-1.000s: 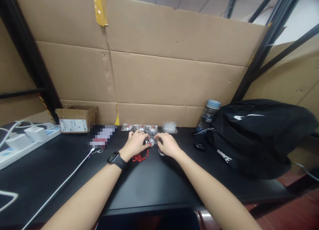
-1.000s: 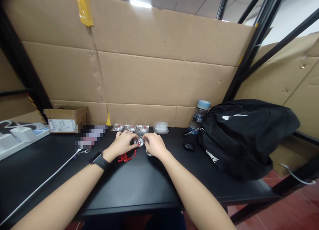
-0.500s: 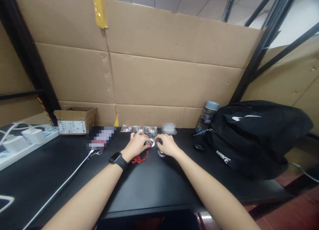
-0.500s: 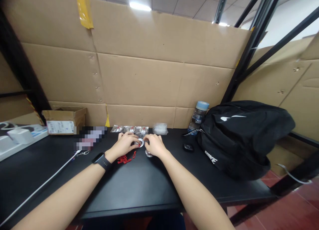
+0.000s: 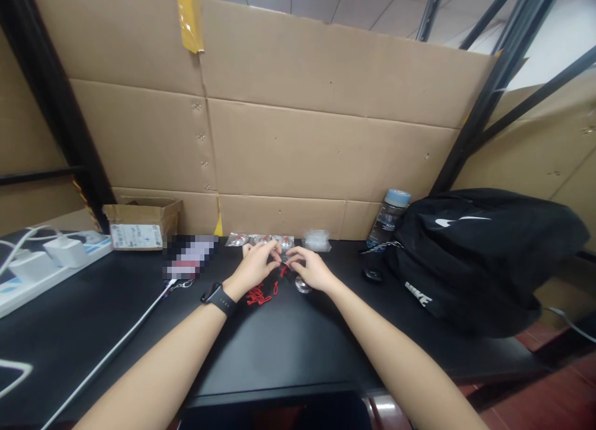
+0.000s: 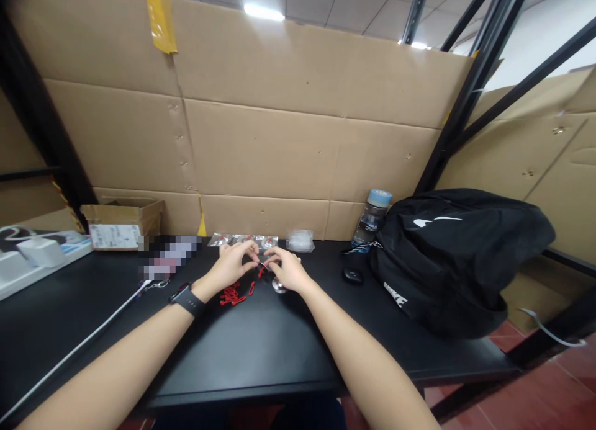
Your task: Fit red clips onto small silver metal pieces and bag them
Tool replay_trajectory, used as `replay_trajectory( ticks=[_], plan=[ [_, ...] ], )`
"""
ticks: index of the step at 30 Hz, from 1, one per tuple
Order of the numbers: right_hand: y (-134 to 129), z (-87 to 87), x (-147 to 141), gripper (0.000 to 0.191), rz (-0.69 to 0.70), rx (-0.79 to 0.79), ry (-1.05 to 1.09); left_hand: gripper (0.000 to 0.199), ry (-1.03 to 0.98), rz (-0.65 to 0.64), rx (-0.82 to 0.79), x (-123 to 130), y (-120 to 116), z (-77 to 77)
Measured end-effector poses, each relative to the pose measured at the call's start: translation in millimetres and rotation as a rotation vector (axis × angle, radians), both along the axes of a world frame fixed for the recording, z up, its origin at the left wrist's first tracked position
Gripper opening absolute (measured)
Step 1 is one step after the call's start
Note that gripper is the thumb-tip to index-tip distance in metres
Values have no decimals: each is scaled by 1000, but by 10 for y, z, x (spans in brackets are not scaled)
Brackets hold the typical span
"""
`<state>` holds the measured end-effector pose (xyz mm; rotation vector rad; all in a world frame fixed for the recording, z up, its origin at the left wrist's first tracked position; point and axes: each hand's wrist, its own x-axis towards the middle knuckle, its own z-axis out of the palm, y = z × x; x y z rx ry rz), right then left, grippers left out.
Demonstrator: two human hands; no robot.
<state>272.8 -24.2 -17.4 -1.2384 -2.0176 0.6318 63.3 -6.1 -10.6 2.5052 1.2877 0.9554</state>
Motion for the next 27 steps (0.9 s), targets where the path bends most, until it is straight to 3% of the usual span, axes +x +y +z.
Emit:
replay_trajectory(
  ticks=[7, 18, 27],
  plan=[
    [21, 22, 21, 31, 143, -39, 272, 16, -20, -36, 52, -25, -106, 148],
    [-45, 126, 9, 29, 209, -52, 334, 4, 37, -36, 145, -23, -275, 256],
    [-112, 351, 223, 23, 38, 155, 129, 11, 131, -73, 227, 9, -374, 276]
  ],
)
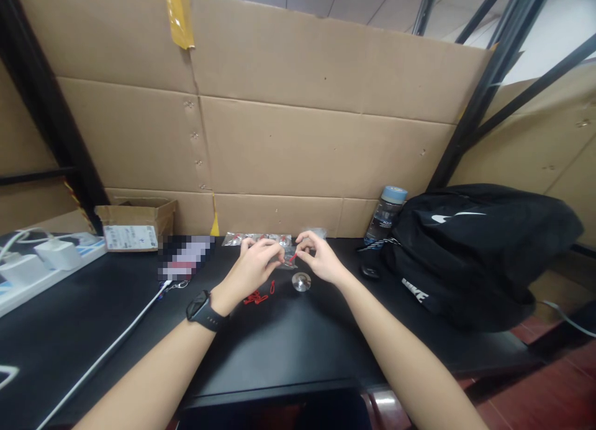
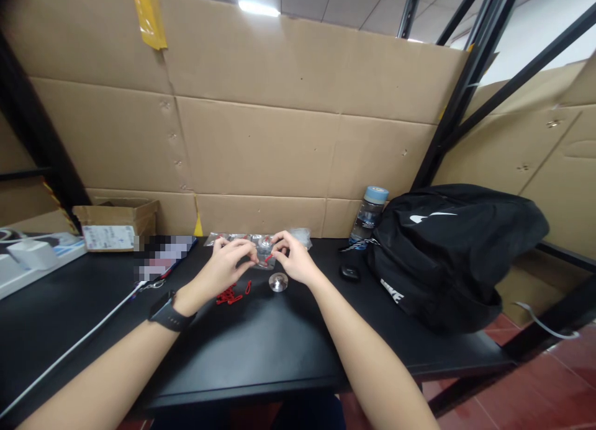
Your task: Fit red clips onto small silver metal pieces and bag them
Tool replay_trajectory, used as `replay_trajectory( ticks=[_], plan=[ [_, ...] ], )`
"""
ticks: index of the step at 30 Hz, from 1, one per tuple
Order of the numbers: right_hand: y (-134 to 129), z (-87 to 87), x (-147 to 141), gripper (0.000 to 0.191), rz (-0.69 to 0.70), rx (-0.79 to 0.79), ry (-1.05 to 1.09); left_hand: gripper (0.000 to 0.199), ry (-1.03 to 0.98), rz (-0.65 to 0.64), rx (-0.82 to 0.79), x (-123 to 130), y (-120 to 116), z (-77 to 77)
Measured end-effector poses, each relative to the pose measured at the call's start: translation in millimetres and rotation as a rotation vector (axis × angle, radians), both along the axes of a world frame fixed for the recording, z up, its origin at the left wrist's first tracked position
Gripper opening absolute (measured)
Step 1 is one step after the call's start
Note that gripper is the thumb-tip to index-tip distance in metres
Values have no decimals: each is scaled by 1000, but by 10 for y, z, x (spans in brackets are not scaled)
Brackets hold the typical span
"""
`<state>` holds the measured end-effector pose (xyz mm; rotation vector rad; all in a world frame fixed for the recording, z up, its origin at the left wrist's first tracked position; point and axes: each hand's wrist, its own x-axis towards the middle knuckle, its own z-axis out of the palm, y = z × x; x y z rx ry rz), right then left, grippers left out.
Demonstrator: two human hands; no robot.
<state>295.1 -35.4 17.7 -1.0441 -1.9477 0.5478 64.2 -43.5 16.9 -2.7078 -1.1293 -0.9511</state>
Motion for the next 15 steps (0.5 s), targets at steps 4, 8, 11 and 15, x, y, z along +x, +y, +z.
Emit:
replay_trajectory(
  ticks=[4, 8, 11, 15],
  plan=[
    [-15, 63, 180, 26, -183, 92, -237, 17, 73, 8, -39, -77, 50, -73],
    [52, 4, 401, 33, -324, 70, -478, 22, 222, -75, -181, -199, 129, -173],
    [104, -57, 504, 34, -355, 15, -575, 20, 252, -144, -216, -211, 161, -218],
    [116, -72, 529, 35, -361, -31, -642, 8, 250, -126, -210, -152, 164, -243]
  ],
)
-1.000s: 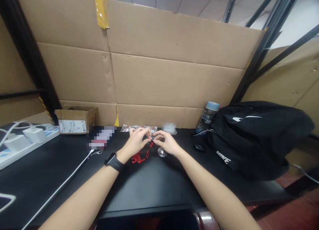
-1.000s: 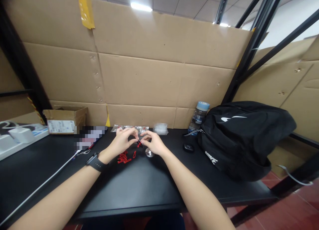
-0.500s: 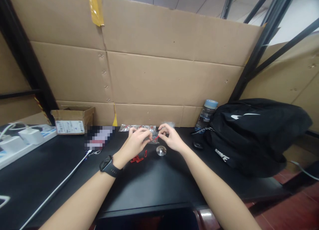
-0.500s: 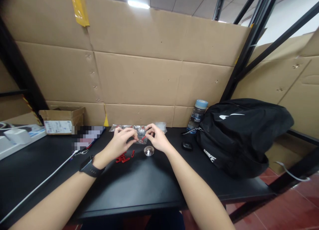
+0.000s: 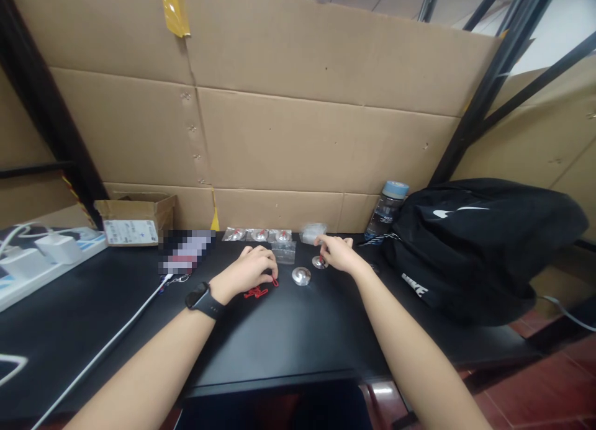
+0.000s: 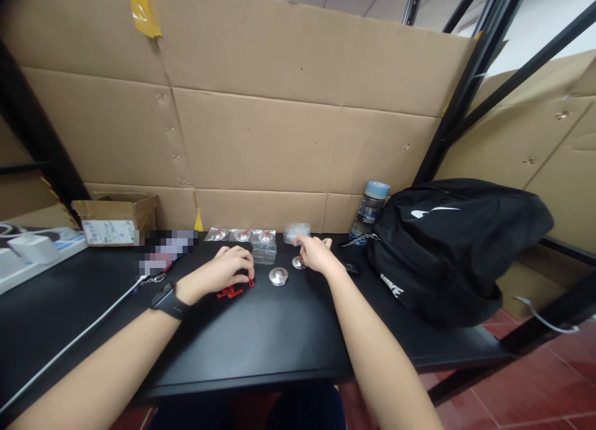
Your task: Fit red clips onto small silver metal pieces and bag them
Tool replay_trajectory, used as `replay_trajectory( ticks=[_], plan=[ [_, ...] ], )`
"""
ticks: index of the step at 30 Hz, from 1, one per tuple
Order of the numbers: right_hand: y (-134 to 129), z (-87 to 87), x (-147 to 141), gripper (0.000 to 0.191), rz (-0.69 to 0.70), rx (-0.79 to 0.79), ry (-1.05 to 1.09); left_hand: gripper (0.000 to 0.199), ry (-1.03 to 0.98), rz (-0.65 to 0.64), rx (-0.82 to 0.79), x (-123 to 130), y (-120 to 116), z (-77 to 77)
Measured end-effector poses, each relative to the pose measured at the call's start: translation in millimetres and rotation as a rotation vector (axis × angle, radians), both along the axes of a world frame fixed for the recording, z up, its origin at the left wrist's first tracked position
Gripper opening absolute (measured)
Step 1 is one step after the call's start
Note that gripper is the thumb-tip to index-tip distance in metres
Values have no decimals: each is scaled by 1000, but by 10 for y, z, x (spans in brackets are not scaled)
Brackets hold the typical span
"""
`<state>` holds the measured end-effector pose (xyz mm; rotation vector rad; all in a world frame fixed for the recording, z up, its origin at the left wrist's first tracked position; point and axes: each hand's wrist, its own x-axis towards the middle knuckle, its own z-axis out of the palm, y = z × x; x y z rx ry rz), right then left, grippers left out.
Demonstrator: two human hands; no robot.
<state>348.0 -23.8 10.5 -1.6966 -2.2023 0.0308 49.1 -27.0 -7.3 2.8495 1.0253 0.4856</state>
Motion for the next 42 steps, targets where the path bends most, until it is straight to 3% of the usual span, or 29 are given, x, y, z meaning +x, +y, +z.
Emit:
replay_trajectory(
  ticks=[8, 12, 17, 24, 33, 35, 39, 42],
  plan=[
    [-118, 68, -153, 24, 200, 18, -1, 10, -15, 42, -16, -81, -46, 102],
    [-155, 103, -173, 32, 296, -39, -43, 14, 5, 3, -84, -166, -85, 206],
    [-77, 127, 42, 34, 133, 34, -61, 14, 2, 9, -76, -146, -40, 160],
    [19, 32, 133, 21, 110, -67, -39, 19, -17, 108, 17, -93, 88, -13],
    [-30, 68, 52, 23, 43, -25, -59, 20, -63, -3, -11, 82, -97, 100],
    [-56, 111, 23, 24, 136, -12, -6, 18, -9, 19, -2, 100, -141, 131],
    [-117, 158, -110, 38, 503, -175, 148, 10, 99, 94, -51, 20, -163, 187],
    [-139, 129, -221, 51, 631, -257, 149, 7, 123, 116, -106, -33, -155, 208]
  ],
)
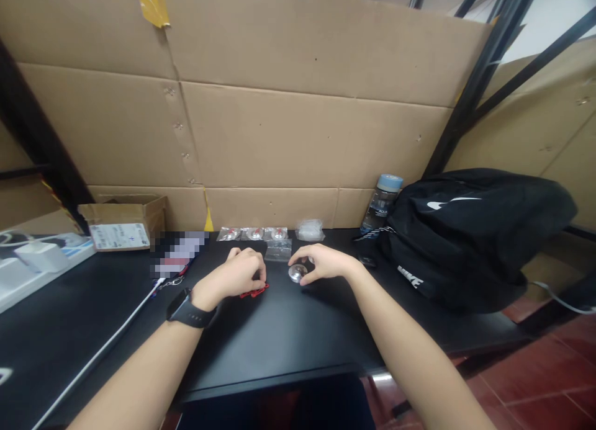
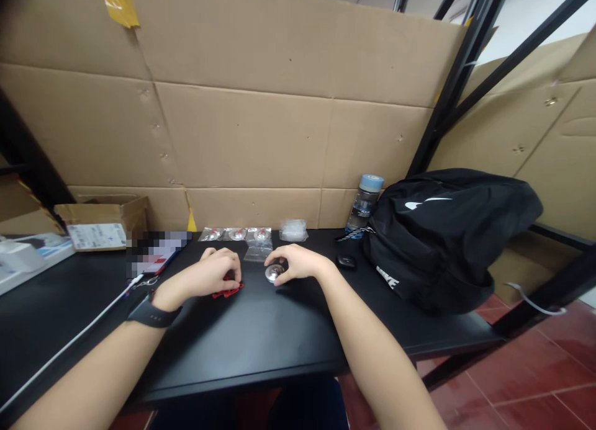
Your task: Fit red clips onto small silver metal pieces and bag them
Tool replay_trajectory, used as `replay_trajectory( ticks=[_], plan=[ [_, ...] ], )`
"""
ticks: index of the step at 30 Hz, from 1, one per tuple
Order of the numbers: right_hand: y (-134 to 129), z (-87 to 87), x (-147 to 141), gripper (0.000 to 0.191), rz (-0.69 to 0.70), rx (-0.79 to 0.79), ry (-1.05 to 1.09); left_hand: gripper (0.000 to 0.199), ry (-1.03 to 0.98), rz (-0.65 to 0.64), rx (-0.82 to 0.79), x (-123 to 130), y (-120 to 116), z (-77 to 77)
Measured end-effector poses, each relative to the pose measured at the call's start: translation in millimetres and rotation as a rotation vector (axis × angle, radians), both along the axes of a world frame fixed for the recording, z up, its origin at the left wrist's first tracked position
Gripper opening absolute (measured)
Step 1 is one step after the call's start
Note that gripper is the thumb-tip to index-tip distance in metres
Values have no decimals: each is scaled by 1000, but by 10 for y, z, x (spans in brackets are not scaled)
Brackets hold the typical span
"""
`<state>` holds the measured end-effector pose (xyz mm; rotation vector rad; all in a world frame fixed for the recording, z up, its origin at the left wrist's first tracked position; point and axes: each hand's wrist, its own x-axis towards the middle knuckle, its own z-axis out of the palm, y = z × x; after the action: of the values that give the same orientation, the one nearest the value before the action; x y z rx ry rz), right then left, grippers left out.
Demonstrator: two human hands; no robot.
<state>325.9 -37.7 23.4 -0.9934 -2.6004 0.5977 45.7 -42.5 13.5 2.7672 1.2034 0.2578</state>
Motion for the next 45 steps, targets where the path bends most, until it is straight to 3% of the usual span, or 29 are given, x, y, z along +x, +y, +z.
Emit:
replay_trajectory(
  ticks=[14, 26, 32, 38, 42, 45],
  plan=[
    [45, -111, -41, 40, 9, -24, -6, 12, -34, 18, -8, 49, 39, -103],
    [13, -89, -45, 50, -88, -43, 124, 15, -92, 4, 110, 76, 51, -168],
    [-8, -109, -207, 46, -155, 1, 390, 12, -303, 58, 111, 88, 65, -44],
    [-45, -159, -418, 52, -178, -181, 829, 7, -465, 112, 166, 116, -11, 102],
    [-91, -149, -500, 55, -174, -240, 971, 16, -556, 168, 231, 138, -38, 134],
    [-123, -135, -530, 57, -172, -275, 1031, 10, -545, 172, 269, 155, -65, 153]
  ],
)
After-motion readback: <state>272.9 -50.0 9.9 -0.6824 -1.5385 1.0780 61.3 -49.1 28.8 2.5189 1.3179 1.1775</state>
